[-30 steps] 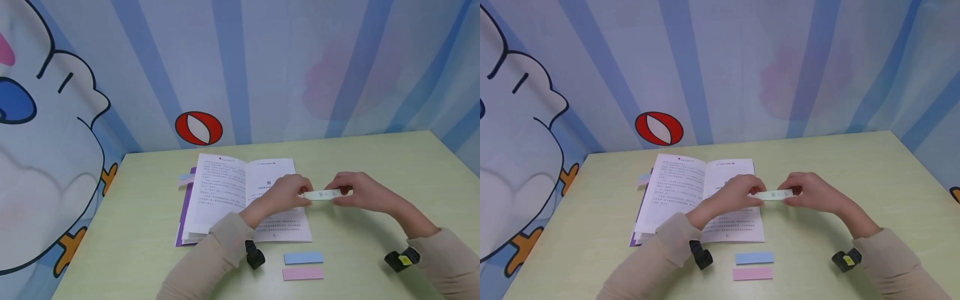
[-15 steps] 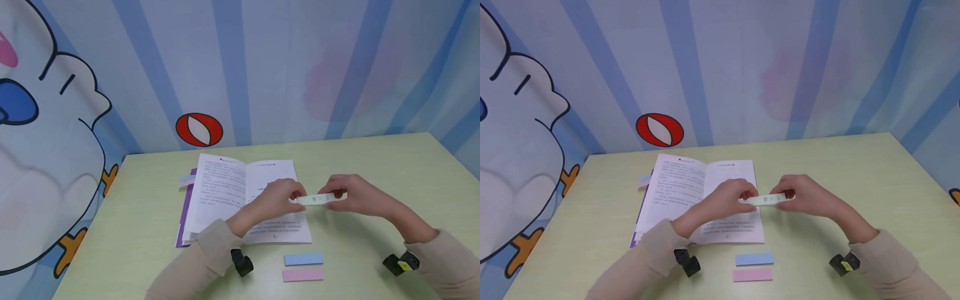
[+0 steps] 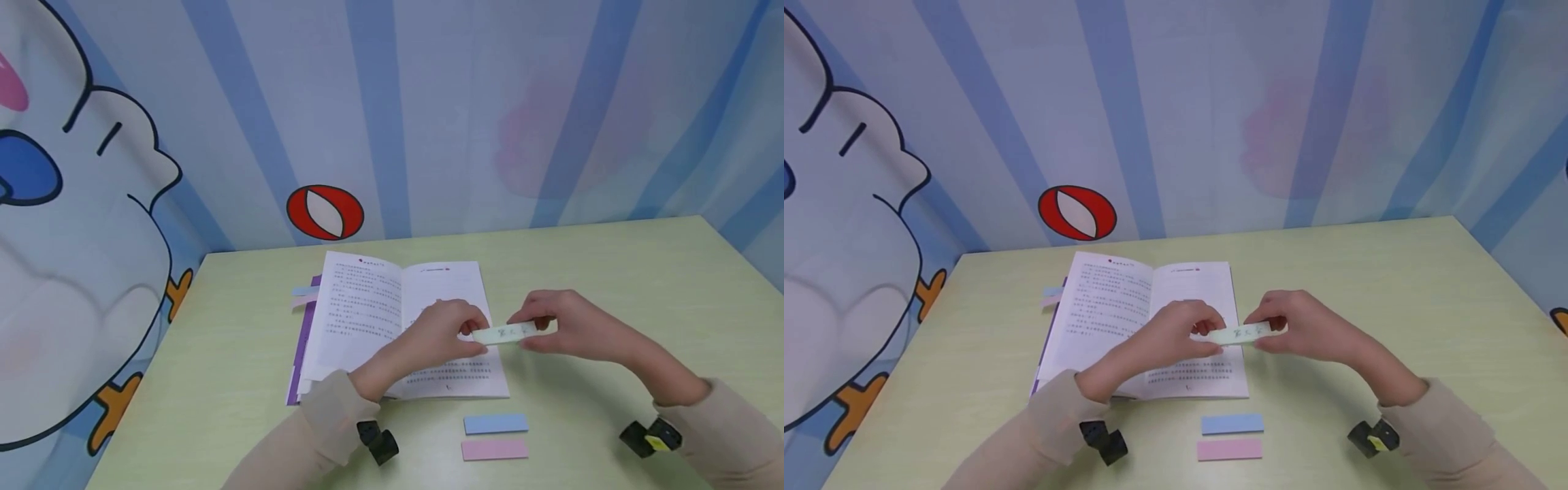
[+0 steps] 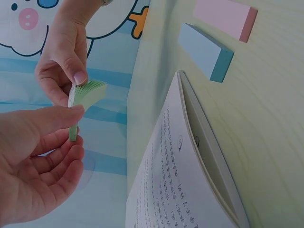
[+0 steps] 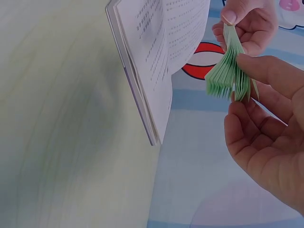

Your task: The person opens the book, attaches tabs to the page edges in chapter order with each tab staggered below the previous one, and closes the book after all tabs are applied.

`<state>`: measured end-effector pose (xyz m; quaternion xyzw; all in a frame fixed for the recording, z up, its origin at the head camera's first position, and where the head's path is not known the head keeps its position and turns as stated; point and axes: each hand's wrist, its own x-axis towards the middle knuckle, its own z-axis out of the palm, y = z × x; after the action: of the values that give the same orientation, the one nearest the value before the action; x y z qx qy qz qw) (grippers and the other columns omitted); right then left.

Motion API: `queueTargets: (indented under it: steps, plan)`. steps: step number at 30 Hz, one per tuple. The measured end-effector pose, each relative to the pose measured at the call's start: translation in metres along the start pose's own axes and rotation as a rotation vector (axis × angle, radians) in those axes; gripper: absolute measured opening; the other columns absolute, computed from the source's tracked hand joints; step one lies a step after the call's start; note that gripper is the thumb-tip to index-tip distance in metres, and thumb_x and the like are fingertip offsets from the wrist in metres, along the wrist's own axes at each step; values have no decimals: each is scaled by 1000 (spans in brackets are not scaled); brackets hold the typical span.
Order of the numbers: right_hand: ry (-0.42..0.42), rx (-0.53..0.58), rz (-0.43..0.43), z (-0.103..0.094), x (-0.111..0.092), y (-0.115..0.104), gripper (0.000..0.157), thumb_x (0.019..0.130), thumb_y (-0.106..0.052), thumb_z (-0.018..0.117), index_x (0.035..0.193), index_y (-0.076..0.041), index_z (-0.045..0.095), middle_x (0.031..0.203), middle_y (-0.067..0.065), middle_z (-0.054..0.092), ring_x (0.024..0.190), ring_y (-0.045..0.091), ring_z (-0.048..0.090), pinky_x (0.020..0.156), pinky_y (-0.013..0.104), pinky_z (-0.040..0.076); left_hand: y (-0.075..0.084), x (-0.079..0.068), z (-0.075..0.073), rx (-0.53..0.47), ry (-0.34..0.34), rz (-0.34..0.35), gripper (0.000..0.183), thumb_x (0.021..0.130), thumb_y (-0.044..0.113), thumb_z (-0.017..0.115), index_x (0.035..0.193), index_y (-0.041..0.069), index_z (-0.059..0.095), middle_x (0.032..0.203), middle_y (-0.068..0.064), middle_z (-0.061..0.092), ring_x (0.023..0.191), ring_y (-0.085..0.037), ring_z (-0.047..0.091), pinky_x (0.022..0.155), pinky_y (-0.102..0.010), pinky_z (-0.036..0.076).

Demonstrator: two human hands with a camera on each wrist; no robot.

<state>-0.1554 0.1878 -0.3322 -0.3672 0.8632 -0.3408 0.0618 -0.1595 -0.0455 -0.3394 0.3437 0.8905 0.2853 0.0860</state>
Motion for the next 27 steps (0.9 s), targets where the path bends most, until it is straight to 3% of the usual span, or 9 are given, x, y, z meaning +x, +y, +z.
queueTargets:
  steps: [9, 27]
  plan:
    - [-11, 11, 2, 8, 3, -6, 20, 80, -13, 74, 100, -12, 72, 85, -10, 58, 73, 9, 48, 64, 26, 46, -1, -12, -1, -55, 3, -27, 18, 80, 18, 75, 95, 11, 69, 78, 9, 57, 75, -7, 49, 71, -17, 40]
    - [-11, -11, 11, 10, 6, -8, 23, 79, -15, 75, 102, -13, 72, 86, -10, 56, 73, 11, 48, 63, 27, 48, -6, -18, -4, -81, 28, 0, 22, 80, 17, 75, 99, 8, 69, 85, 6, 61, 80, -12, 54, 70, -16, 43]
